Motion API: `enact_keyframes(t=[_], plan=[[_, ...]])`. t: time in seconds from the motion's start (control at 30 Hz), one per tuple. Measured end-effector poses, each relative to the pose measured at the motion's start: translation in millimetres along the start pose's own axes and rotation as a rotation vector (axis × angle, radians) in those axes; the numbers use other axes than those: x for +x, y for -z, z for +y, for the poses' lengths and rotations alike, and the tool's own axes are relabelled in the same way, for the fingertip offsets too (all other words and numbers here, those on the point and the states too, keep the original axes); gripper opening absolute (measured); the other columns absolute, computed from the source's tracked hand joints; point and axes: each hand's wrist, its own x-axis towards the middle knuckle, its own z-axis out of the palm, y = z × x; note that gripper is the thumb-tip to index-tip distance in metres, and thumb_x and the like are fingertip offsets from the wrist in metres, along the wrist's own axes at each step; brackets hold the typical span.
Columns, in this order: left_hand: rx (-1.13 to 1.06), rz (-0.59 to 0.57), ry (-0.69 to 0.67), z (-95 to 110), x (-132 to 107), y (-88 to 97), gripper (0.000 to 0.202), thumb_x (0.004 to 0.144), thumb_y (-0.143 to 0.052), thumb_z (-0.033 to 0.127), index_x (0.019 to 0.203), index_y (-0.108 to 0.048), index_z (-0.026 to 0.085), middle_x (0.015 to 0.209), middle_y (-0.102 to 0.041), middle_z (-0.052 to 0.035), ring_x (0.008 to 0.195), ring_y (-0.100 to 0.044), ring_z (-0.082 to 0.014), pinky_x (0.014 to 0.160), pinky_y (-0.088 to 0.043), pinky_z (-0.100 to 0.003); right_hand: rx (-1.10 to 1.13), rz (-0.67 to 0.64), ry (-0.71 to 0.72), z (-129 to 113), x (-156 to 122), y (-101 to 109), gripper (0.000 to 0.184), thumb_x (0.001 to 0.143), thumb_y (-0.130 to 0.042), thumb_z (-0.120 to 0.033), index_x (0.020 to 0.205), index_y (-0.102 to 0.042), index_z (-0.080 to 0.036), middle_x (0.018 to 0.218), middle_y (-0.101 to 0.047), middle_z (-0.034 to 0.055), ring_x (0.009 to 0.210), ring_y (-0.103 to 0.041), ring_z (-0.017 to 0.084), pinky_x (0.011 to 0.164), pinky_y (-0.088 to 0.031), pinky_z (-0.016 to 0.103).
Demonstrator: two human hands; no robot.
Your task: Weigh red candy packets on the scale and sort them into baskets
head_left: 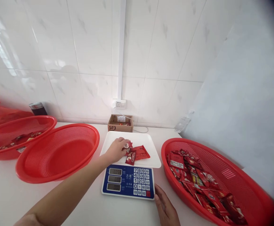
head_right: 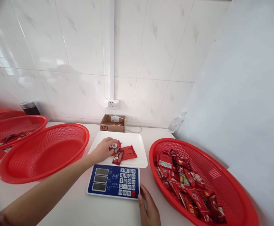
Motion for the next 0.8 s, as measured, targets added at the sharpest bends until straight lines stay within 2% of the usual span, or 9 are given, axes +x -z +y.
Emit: enact_keyframes(t=[0.13, 0.23, 0.27, 0.33, 0.4, 0.47, 0.6, 0.73, 0.8], plan=[[0.072, 0.164, 0.077, -20, -13, 32.6, 0.042, 0.076, -0.041, 0.013, 0.115, -0.053, 0.023, 0.116, -0.053, -0.0074, 0.107, -0.047, -0.0233, 0.094, -0.039, -0.038, -0.016, 0.031, 0.004, -5, -1, -1, 0.053, 0.079, -0.048, -0.051, 0.119, -0.056, -0.017, 0.122, -0.059, 0.0077, 0.113, -0.054, 0.023, 0.094, -0.044, 0.030], [0.218, 0.295, 0.210, -38, -25, 60.2, 0.043, 0.075, -0.040, 0.013, 0.115, -0.054, 0.021, 0.119, -0.052, -0.0093, 0.111, -0.044, -0.0277, 0.095, -0.036, -0.045, -0.040, 0.026, 0.008, -7, -1, 0, 0.053, 0.079, -0.047, -0.052, 0.118, -0.056, -0.018, 0.121, -0.059, 0.0073, 0.112, -0.054, 0.023, 0.093, -0.045, 0.031], [0.231, 0.314, 0.249, -41, -28, 65.8, 0.043, 0.075, -0.040, 0.014, 0.115, -0.053, 0.021, 0.121, -0.051, -0.0091, 0.114, -0.042, -0.0280, 0.096, -0.035, -0.046, -0.044, 0.027, 0.009, -7, -1, 1, 0.053, 0.079, -0.047, -0.052, 0.118, -0.056, -0.018, 0.121, -0.059, 0.0073, 0.112, -0.054, 0.023, 0.093, -0.045, 0.031], [0.160, 0.283, 0.278, -42, -33, 67.8, 0.041, 0.078, -0.040, 0.017, 0.118, -0.051, 0.020, 0.124, -0.050, -0.0082, 0.118, -0.039, -0.0264, 0.098, -0.034, -0.044, -0.046, 0.028, 0.011, -7, -1, 1, 0.053, 0.079, -0.047, -0.053, 0.118, -0.057, -0.018, 0.120, -0.060, 0.0075, 0.112, -0.054, 0.024, 0.093, -0.045, 0.031], [0.051, 0.192, 0.246, -35, -33, 57.2, 0.039, 0.081, -0.041, 0.024, 0.119, -0.050, 0.020, 0.122, -0.053, -0.0066, 0.116, -0.042, -0.0226, 0.098, -0.035, -0.039, -0.048, 0.023, 0.007, -7, -1, 1, 0.054, 0.078, -0.048, -0.053, 0.118, -0.057, -0.018, 0.120, -0.060, 0.0080, 0.112, -0.054, 0.024, 0.094, -0.044, 0.032], [0.002, 0.114, 0.202, -24, -29, 37.9, 0.039, 0.082, -0.043, 0.031, 0.119, -0.051, 0.021, 0.119, -0.056, -0.0053, 0.113, -0.046, -0.0200, 0.096, -0.037, -0.034, -0.048, 0.012, 0.006, -6, 0, 1, 0.054, 0.078, -0.048, -0.053, 0.119, -0.056, -0.018, 0.121, -0.059, 0.0083, 0.112, -0.054, 0.024, 0.095, -0.044, 0.032], [-0.024, 0.030, 0.155, -7, -14, 0.6, 0.036, 0.082, -0.046, 0.036, 0.114, -0.056, 0.023, 0.113, -0.057, -0.0062, 0.110, -0.048, -0.0216, 0.092, -0.040, -0.034, -0.035, 0.008, 0.017, -6, -1, 1, 0.055, 0.079, -0.047, -0.053, 0.120, -0.054, -0.017, 0.124, -0.057, 0.0084, 0.115, -0.052, 0.023, 0.095, -0.043, 0.031], [-0.041, -0.011, 0.150, -5, 2, -14.6, 0.029, 0.080, -0.049, 0.037, 0.103, -0.062, 0.025, 0.100, -0.058, -0.0066, 0.096, -0.054, -0.0208, 0.084, -0.043, -0.033, -0.032, 0.024, 0.015, -7, -2, -1, 0.056, 0.079, -0.046, -0.054, 0.119, -0.055, -0.016, 0.123, -0.058, 0.0085, 0.114, -0.052, 0.023, 0.094, -0.045, 0.030], [-0.047, -0.015, 0.155, -7, 9, -17.8, 0.026, 0.078, -0.052, 0.032, 0.100, -0.063, 0.024, 0.099, -0.058, -0.0062, 0.091, -0.056, -0.0193, 0.081, -0.044, -0.031, -0.029, 0.032, 0.022, -8, -2, -1, 0.054, 0.079, -0.047, -0.053, 0.118, -0.056, -0.017, 0.121, -0.059, 0.0084, 0.113, -0.054, 0.023, 0.093, -0.046, 0.031]])
